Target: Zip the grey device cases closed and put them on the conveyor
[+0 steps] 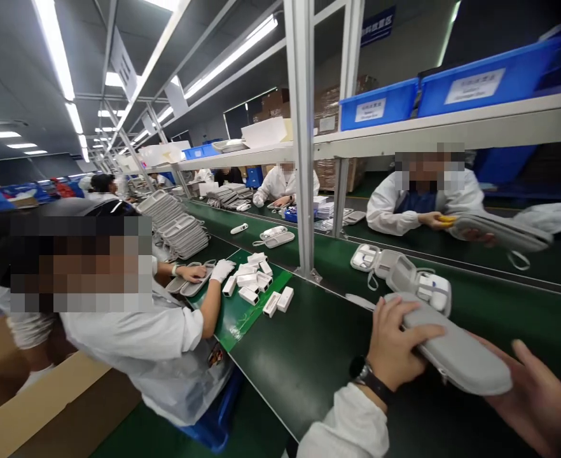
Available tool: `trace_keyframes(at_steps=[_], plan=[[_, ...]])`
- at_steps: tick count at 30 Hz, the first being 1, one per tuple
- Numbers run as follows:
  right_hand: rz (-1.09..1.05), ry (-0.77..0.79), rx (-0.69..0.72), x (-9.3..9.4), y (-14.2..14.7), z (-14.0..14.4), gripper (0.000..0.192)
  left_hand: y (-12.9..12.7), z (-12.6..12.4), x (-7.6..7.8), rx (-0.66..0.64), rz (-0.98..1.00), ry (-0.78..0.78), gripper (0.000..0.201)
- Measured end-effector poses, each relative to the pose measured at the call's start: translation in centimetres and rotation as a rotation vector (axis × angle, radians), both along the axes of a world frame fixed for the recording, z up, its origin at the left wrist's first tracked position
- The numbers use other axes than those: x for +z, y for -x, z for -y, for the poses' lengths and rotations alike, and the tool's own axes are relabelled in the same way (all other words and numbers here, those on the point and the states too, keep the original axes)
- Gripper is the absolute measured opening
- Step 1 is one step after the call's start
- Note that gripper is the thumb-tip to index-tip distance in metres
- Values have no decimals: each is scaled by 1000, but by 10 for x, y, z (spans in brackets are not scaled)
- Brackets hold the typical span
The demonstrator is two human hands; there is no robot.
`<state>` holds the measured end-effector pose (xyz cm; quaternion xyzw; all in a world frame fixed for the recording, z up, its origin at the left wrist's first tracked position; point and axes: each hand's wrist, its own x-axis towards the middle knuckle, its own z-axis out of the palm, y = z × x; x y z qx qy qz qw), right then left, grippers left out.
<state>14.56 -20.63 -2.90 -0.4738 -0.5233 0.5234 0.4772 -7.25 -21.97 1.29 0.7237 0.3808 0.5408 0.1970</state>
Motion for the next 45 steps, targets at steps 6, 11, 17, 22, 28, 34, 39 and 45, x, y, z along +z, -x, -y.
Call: trace_keyframes(at_steps=[6, 11, 17, 22, 28, 34, 39, 45], plan=[[-199, 235, -113, 54, 25, 17, 64, -8, 2, 2, -90, 265, 55, 39], [-175, 16, -150, 58, 30, 21, 63, -15, -13, -8, -18, 1008, 467, 46], [-181, -61, -169, 41, 46, 24, 58, -28, -14, -14, -237, 1073, 859, 50], [-174, 10, -56, 26, 59, 29, 54, -20, -19, -6, -105, 1371, 754, 39], [140, -132, -48, 12, 71, 31, 37, -23, -17, -7, -50, 1461, 700, 36], [264, -211, -138, 0, 72, 29, 23, -43, -7, -6, 8, 1449, 704, 34], [871, -733, -171, -5, 67, 36, 30, -37, -9, -2, 70, 1445, 670, 32], [1147, -934, -222, -7, 46, 18, 23, -25, -14, 2, 240, 1314, 672, 48]])
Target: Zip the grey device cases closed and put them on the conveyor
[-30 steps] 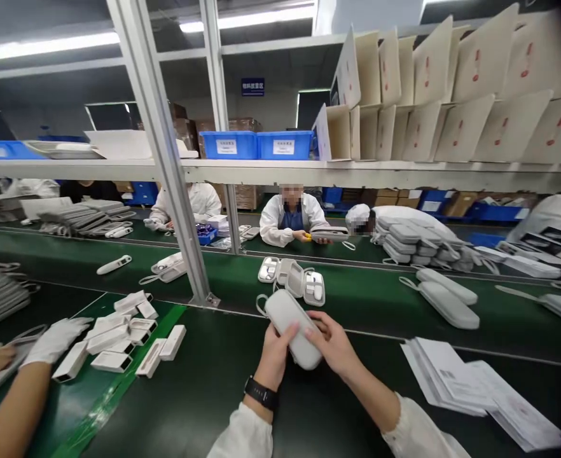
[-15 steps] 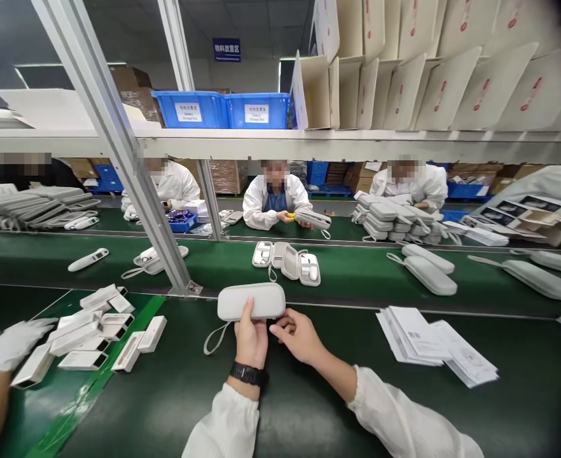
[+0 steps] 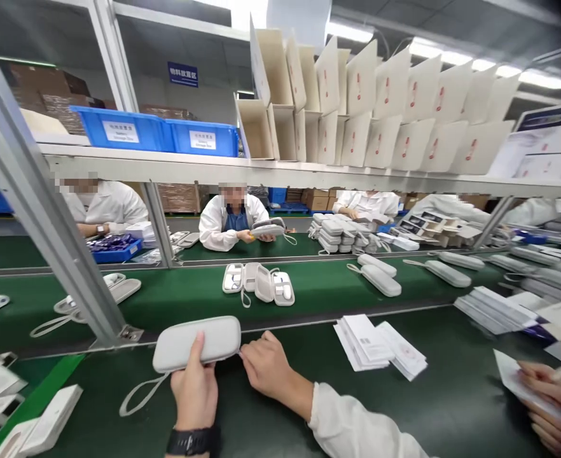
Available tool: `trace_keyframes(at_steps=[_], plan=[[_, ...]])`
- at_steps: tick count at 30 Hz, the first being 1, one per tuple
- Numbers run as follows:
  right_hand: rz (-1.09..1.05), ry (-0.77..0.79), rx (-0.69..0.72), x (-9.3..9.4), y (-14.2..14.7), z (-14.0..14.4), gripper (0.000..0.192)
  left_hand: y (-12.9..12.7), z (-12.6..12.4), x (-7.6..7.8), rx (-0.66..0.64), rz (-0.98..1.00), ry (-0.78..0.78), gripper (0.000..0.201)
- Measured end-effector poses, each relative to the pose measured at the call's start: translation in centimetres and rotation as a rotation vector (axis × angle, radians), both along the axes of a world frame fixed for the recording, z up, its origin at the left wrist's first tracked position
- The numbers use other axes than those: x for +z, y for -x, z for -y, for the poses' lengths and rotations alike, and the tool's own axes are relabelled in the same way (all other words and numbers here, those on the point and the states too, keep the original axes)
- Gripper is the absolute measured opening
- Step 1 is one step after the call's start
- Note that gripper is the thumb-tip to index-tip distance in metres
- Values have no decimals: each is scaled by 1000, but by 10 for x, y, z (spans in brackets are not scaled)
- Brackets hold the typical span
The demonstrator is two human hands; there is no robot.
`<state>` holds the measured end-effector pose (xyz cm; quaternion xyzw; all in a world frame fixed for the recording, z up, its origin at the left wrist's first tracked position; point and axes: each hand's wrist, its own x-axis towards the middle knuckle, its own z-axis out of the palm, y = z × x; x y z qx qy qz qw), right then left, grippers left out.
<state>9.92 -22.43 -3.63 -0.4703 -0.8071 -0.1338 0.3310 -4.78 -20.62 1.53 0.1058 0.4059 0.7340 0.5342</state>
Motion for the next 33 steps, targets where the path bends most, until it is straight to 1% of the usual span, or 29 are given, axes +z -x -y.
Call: trace_keyframes(at_steps=[2, 4, 5, 7, 9, 11, 13, 15, 18, 22, 25, 27, 29, 31, 33], plan=[[20, -13, -16, 1, -15, -12, 21, 0, -1, 1, -15, -43, 43, 48], [9, -9, -27, 2, -30, -21, 20, 1, -4, 1, -83, -104, 77, 45], [0, 1, -28, 2, -36, -24, 20, 3, -6, 1, -152, -144, 92, 43], [-4, 41, 10, 2, -44, -26, 19, 11, -12, -1, -331, -235, 123, 42], [10, 95, 91, 1, -45, -25, 18, 24, -19, -4, -504, -311, 173, 43], [25, 137, 160, -2, -42, -23, 17, 35, -23, -7, -630, -371, 197, 47], [26, 150, 184, -4, -40, -23, 17, 41, -22, -8, -776, -446, 145, 54], [16, 152, 181, -5, -40, -24, 18, 42, -18, -8, -942, -548, 43, 62], [16, 141, 191, -1, -44, -23, 19, 45, -12, -7, -1146, -660, -49, 72], [63, 122, 289, 7, -43, -13, 17, 62, -14, -7, -1295, -677, -85, 83], [51, 128, 299, 9, -42, -13, 21, 71, -16, -10, -1320, -699, -97, 85], [26, 136, 264, 9, -47, -18, 24, 69, -15, -11, -1319, -725, -100, 85], [14, 150, 223, 11, -53, -23, 25, 65, -14, -12, -1350, -743, -115, 84], [34, 174, 216, 14, -58, -25, 25, 60, -14, -12, -1393, -755, -139, 83], [90, 206, 243, 17, -59, -24, 24, 56, -13, -11, -1476, -753, -158, 80]])
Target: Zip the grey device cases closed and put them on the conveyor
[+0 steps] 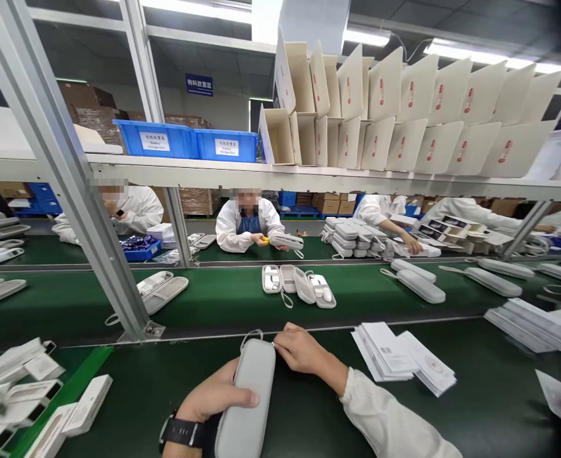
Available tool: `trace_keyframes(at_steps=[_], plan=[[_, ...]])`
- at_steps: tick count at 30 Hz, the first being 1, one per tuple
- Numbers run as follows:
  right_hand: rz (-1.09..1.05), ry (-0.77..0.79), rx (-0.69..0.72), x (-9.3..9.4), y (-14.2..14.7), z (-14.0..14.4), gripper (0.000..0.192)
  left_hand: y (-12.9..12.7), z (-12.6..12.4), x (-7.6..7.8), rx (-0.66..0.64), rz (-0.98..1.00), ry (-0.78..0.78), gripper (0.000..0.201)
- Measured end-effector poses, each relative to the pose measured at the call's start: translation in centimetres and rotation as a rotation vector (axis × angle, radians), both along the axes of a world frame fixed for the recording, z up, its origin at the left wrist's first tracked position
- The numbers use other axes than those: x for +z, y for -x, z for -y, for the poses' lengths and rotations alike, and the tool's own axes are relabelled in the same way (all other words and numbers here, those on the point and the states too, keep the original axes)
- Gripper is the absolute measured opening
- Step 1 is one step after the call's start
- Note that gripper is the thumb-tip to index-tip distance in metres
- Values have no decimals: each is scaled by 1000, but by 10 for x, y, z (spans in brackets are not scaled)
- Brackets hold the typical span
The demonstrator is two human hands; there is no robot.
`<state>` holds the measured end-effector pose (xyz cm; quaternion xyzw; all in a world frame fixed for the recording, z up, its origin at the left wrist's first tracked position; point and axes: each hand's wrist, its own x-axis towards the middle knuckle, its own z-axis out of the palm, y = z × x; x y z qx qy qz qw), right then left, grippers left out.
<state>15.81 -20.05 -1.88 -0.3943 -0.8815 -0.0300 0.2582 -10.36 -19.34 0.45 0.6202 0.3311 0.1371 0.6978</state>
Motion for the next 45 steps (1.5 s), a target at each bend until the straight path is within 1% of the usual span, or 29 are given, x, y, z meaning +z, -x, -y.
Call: trace_keyframes(at_steps=[3, 5, 7, 9, 10, 11, 12, 14, 15, 16, 17, 18, 19, 20, 22, 23, 25, 27, 28, 29, 31, 32, 34, 36, 37, 39, 41, 43, 45], plan=[[97, 51, 65, 4, 4, 6, 22, -7, 2, 2, -212, -37, 48, 70], [131, 81, 94, 6, 6, 9, 22, -12, 4, 3, -317, -63, 65, 64], [129, 98, 109, 7, 5, 10, 23, -14, 5, 2, -350, -53, 92, 66], [53, 129, 101, 7, 4, 10, 25, -12, 6, 0, -318, 1, 138, 72], [-35, 172, 78, 7, 3, 9, 26, -11, 6, -2, -264, 43, 155, 75], [-165, 243, 34, 5, 3, 8, 29, -11, 6, -4, -180, 92, 164, 78], [-320, 347, -17, 3, 3, 6, 35, -13, 5, -6, -66, 141, 161, 79], [-617, 604, -111, -3, 3, 0, 48, -22, 3, -11, 234, 219, 110, 79], [-707, 698, -161, -5, 1, -3, 52, -30, -1, -13, 404, 235, 65, 78], [-746, 745, -219, -6, -2, -8, 53, -40, -5, -14, 570, 226, 8, 76], [-747, 742, -285, -6, -7, -12, 52, -50, -12, -14, 718, 191, -61, 73], [-729, 697, -363, -4, -16, -17, 48, -62, -20, -14, 831, 137, -136, 71], [-709, 629, -450, 0, -27, -22, 46, -73, -31, -12, 897, 60, -220, 68], [-696, 562, -531, 4, -40, -26, 46, -85, -44, -10, 921, -28, -305, 65], [-700, 445, -681, 15, -73, -34, 57, -105, -74, -6, 892, -175, -453, 60], [-682, 385, -787, 20, -90, -38, 65, -115, -90, -4, 868, -220, -502, 61], [-595, 296, -1066, 27, -121, -44, 85, -130, -122, -1, 838, -276, -541, 69], [-447, 317, -1336, 31, -145, -52, 107, -141, -149, -2, 817, -330, -550, 75], [-369, 375, -1425, 32, -154, -56, 117, -143, -160, -4, 806, -366, -555, 73], [-300, 446, -1462, 33, -161, -61, 126, -145, -169, -7, 793, -400, -558, 69], [-180, 558, -1432, 36, -174, -68, 133, -146, -182, -14, 762, -446, -556, 57], [-139, 586, -1396, 38, -178, -71, 132, -146, -186, -17, 747, -457, -548, 53], [-98, 601, -1344, 42, -181, -75, 126, -148, -192, -21, 725, -464, -516, 54], [-102, 543, -1295, 45, -175, -78, 115, -155, -193, -23, 718, -456, -477, 58], [-135, 470, -1231, 45, -167, -80, 107, -161, -192, -23, 715, -438, -466, 58], [-237, 298, -1008, 44, -146, -83, 85, -175, -184, -21, 698, -361, -482, 55], [-322, 194, -786, 43, -122, -87, 64, -189, -169, -17, 687, -255, -558, 59], [-344, 169, -681, 46, -101, -88, 52, -201, -148, -12, 692, -166, -663, 73], [-349, 98, -612, 56, -87, -85, 47, -206, -124, -4, 706, -88, -773, 80]])
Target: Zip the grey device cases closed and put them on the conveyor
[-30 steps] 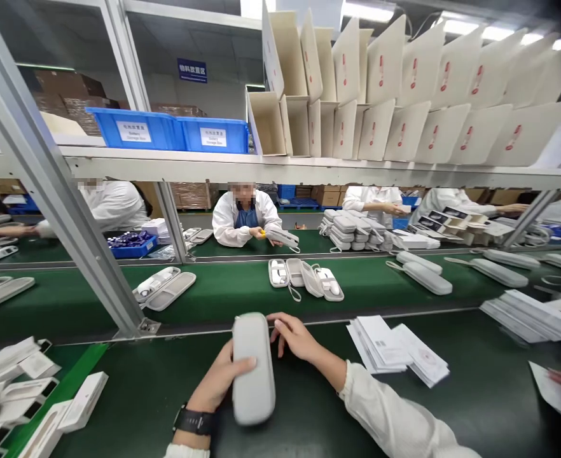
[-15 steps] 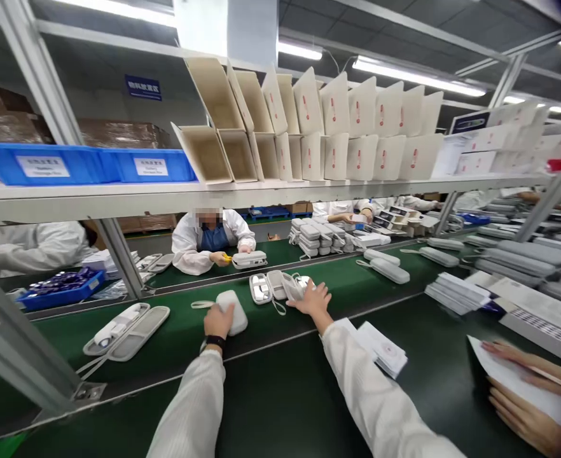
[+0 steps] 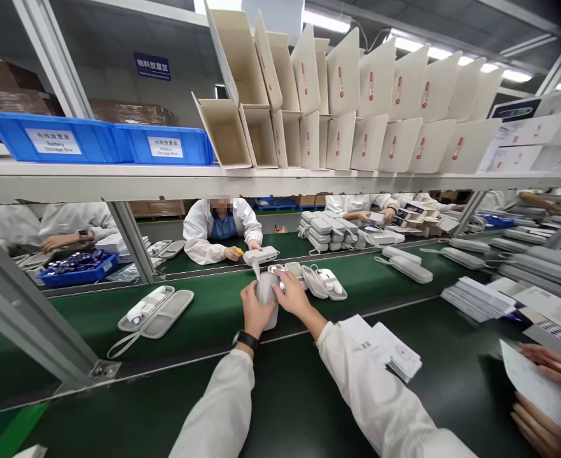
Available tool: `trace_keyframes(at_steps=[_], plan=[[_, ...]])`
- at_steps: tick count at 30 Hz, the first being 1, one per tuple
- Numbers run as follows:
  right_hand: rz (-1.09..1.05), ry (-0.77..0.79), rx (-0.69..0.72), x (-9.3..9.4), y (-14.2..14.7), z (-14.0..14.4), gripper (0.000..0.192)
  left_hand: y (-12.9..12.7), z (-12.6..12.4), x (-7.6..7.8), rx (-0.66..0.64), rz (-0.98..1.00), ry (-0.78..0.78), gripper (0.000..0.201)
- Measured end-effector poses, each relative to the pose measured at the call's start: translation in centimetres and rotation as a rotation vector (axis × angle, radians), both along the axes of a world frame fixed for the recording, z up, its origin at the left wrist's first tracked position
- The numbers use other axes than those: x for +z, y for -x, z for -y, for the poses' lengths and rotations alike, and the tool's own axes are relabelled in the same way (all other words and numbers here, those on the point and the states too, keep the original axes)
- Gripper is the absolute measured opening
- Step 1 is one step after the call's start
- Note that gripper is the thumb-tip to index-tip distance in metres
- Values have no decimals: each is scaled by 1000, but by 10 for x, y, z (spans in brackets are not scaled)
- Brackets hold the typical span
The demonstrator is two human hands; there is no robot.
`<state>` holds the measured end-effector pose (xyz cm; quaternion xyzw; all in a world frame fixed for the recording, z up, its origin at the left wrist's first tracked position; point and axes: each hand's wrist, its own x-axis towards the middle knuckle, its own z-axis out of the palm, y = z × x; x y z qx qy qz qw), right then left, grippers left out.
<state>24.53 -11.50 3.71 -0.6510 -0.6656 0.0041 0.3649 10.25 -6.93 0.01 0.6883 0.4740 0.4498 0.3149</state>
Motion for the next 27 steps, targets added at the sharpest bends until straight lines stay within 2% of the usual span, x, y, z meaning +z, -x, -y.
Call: trace_keyframes(at_steps=[3, 5, 10, 14, 18, 22, 25, 27], plan=[[42, -144, 76, 26, 9, 14, 38, 2, 30, 10, 10, 46, -196, 73], [114, -171, 79, 46, 12, 27, 32, 8, 45, 16, 45, 44, -312, 66], [404, -126, 69, 90, 27, 58, 28, 22, 68, 25, 102, -19, -548, 53], [621, -35, 119, 108, 34, 66, 25, 34, 79, 25, 80, -88, -610, 52], [811, 46, 197, 113, 29, 62, 15, 46, 81, 20, 37, -142, -606, 58], [889, 75, 234, 104, 38, 67, 15, 51, 83, 18, 1, -190, -579, 61], [787, 120, 208, 91, 46, 69, 15, 50, 84, 20, -17, -215, -543, 59], [594, 219, 161, 83, 36, 62, 20, 47, 78, 20, -42, -220, -500, 59]])
